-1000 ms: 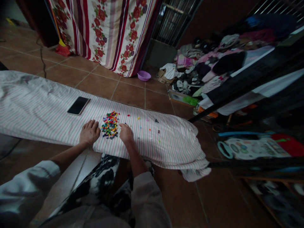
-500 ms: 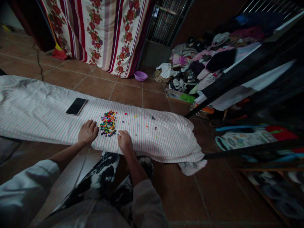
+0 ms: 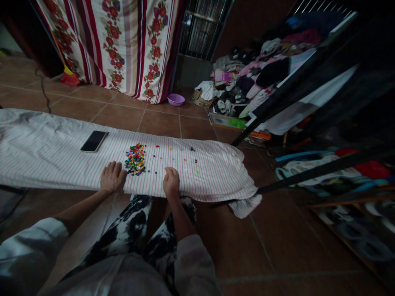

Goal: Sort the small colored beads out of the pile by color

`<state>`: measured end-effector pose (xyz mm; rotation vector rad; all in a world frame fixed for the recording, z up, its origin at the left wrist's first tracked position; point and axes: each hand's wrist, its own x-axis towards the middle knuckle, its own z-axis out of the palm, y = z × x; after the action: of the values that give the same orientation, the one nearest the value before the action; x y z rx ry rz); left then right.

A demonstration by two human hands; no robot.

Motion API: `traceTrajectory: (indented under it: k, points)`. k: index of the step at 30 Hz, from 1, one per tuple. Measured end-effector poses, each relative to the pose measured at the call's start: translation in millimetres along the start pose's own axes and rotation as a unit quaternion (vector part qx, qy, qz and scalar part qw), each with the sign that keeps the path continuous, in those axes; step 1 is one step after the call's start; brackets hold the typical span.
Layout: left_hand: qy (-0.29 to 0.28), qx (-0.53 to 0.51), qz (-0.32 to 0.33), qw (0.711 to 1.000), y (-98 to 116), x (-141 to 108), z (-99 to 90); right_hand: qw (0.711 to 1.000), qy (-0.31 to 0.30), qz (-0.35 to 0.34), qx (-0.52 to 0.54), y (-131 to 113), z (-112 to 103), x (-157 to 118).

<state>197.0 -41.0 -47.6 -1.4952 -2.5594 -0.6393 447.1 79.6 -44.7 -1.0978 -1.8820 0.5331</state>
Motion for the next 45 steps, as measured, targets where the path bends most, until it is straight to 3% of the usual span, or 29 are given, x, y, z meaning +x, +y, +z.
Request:
traceTrajectory:
  k: [3, 7, 13, 20, 27, 36, 45]
  points:
    - [0.013, -0.007, -0.005, 1.0, 21, -14, 3.4, 1.0, 0.021, -0.013, 0.002, 9, -2, -10]
    - [-0.001, -0.022, 0.051, 0.998, 56, -30, 6.4, 0.999, 0.048, -0.012, 0.002, 16, 0, -16]
    - [-0.017, -0.014, 0.098, 0.995, 83, -40, 7.8, 1.0, 0.021, -0.011, 0.004, 15, -3, -15]
    - [-0.048, -0.002, 0.16, 0.986, 93, -39, 3.7, 1.0, -0.014, 0.008, 0.013, 9, -8, -14]
    - [-0.044, 0.014, 0.202, 0.978, 93, -27, 4.4, 1.0, -0.021, 0.014, 0.01, 8, -10, -11]
    - [-0.043, 0.009, 0.231, 0.972, 80, -18, 9.1, 1.0, -0.001, 0.008, -0.008, 8, -8, -13]
    - [-0.037, 0.008, 0.21, 0.977, 69, 8, 8.8, 1.0, -0.007, 0.009, 0.001, 6, -13, -15]
